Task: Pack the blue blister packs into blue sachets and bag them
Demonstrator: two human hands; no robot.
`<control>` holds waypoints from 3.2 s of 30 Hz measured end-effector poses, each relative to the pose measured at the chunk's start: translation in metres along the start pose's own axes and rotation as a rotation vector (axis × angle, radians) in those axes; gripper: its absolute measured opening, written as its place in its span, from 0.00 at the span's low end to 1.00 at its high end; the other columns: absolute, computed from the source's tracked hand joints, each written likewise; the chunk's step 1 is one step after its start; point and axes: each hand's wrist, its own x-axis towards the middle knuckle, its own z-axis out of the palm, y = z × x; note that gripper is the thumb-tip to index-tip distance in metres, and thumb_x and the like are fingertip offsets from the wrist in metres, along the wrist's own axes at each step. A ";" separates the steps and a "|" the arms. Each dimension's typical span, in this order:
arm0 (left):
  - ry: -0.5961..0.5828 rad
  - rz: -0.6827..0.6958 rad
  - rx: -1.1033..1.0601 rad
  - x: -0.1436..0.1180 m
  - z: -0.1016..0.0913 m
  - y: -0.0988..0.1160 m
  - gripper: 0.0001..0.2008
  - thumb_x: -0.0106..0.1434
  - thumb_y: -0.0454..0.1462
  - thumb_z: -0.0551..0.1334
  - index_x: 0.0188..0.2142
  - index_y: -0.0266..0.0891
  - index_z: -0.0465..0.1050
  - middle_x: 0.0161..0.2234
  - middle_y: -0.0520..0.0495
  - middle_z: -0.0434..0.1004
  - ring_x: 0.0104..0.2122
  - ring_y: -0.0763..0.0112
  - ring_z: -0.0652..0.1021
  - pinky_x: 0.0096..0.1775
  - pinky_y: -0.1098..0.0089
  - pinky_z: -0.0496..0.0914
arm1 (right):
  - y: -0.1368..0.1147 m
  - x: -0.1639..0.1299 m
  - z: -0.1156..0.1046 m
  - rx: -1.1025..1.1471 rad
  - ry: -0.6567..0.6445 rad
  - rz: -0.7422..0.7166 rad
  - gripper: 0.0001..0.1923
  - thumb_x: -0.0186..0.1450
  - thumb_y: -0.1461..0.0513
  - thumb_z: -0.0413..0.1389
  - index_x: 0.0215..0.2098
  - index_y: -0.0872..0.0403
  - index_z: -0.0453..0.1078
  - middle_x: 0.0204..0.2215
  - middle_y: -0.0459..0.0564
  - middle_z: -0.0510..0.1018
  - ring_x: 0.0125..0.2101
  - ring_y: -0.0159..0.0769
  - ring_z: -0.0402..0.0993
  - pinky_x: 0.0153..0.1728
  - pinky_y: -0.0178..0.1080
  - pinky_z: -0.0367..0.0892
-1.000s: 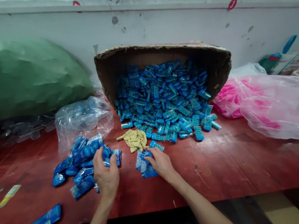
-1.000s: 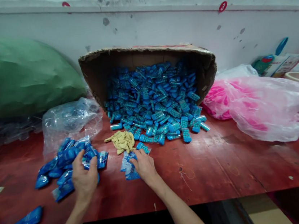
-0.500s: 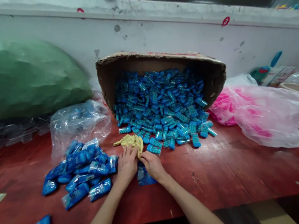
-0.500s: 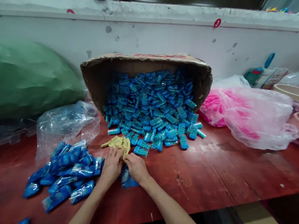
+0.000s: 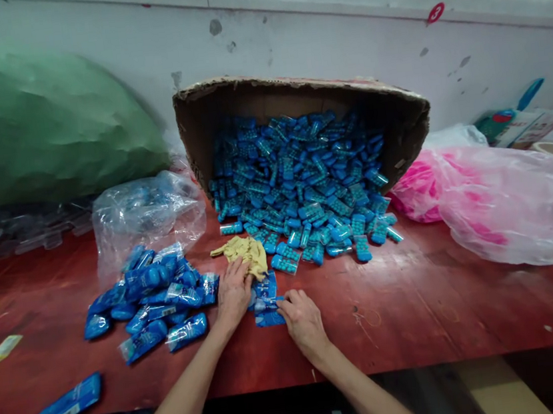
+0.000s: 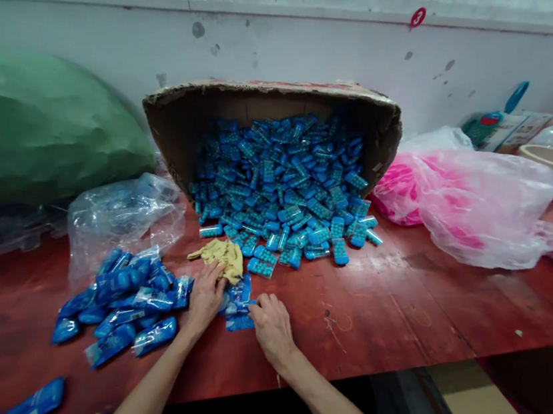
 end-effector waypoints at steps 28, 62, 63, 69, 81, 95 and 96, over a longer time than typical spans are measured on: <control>0.059 -0.815 -1.092 -0.061 0.001 0.054 0.15 0.40 0.40 0.68 0.25 0.32 0.74 0.18 0.50 0.74 0.16 0.75 0.70 0.19 0.75 0.63 | -0.023 0.020 -0.004 1.430 0.005 0.460 0.09 0.54 0.59 0.55 0.22 0.57 0.65 0.16 0.40 0.66 0.17 0.25 0.57 0.19 0.29 0.53; -0.247 -0.980 -1.268 -0.046 -0.019 0.062 0.11 0.46 0.39 0.66 0.25 0.34 0.67 0.16 0.52 0.71 0.13 0.78 0.68 0.13 0.79 0.57 | -0.001 0.028 -0.020 0.935 0.040 0.250 0.19 0.64 0.55 0.44 0.19 0.54 0.58 0.17 0.40 0.60 0.21 0.27 0.60 0.23 0.30 0.57; -0.229 -0.999 -1.257 -0.047 -0.019 0.060 0.11 0.48 0.39 0.66 0.25 0.35 0.67 0.15 0.52 0.70 0.12 0.79 0.67 0.13 0.79 0.56 | 0.002 0.033 -0.024 0.889 0.046 0.232 0.17 0.64 0.55 0.45 0.21 0.55 0.61 0.21 0.41 0.64 0.25 0.29 0.64 0.27 0.30 0.59; -0.251 -1.121 -1.343 -0.054 -0.023 0.054 0.09 0.53 0.38 0.63 0.24 0.36 0.64 0.15 0.51 0.70 0.11 0.80 0.67 0.13 0.80 0.57 | 0.019 0.069 -0.031 -0.069 -0.104 0.176 0.12 0.61 0.62 0.52 0.45 0.50 0.62 0.43 0.51 0.67 0.42 0.39 0.67 0.34 0.35 0.62; -0.390 -1.131 -1.402 -0.066 -0.028 0.045 0.07 0.55 0.36 0.61 0.25 0.36 0.64 0.17 0.49 0.72 0.14 0.77 0.70 0.16 0.79 0.62 | 0.029 0.052 -0.035 -0.164 -0.233 0.148 0.16 0.64 0.66 0.43 0.51 0.53 0.58 0.38 0.57 0.72 0.34 0.42 0.72 0.31 0.39 0.62; -0.439 -1.112 -1.423 -0.067 -0.033 0.032 0.09 0.55 0.39 0.62 0.25 0.37 0.64 0.14 0.53 0.69 0.13 0.76 0.70 0.14 0.78 0.60 | 0.035 0.058 -0.041 0.311 -0.212 0.221 0.22 0.59 0.64 0.49 0.53 0.52 0.55 0.35 0.50 0.72 0.34 0.38 0.73 0.31 0.38 0.67; -0.426 -1.118 -1.435 -0.067 -0.032 0.033 0.09 0.55 0.39 0.61 0.25 0.37 0.64 0.13 0.53 0.69 0.13 0.76 0.70 0.14 0.79 0.61 | 0.035 0.053 -0.043 0.506 -0.216 0.245 0.23 0.60 0.63 0.47 0.54 0.52 0.51 0.32 0.48 0.72 0.31 0.36 0.73 0.28 0.36 0.68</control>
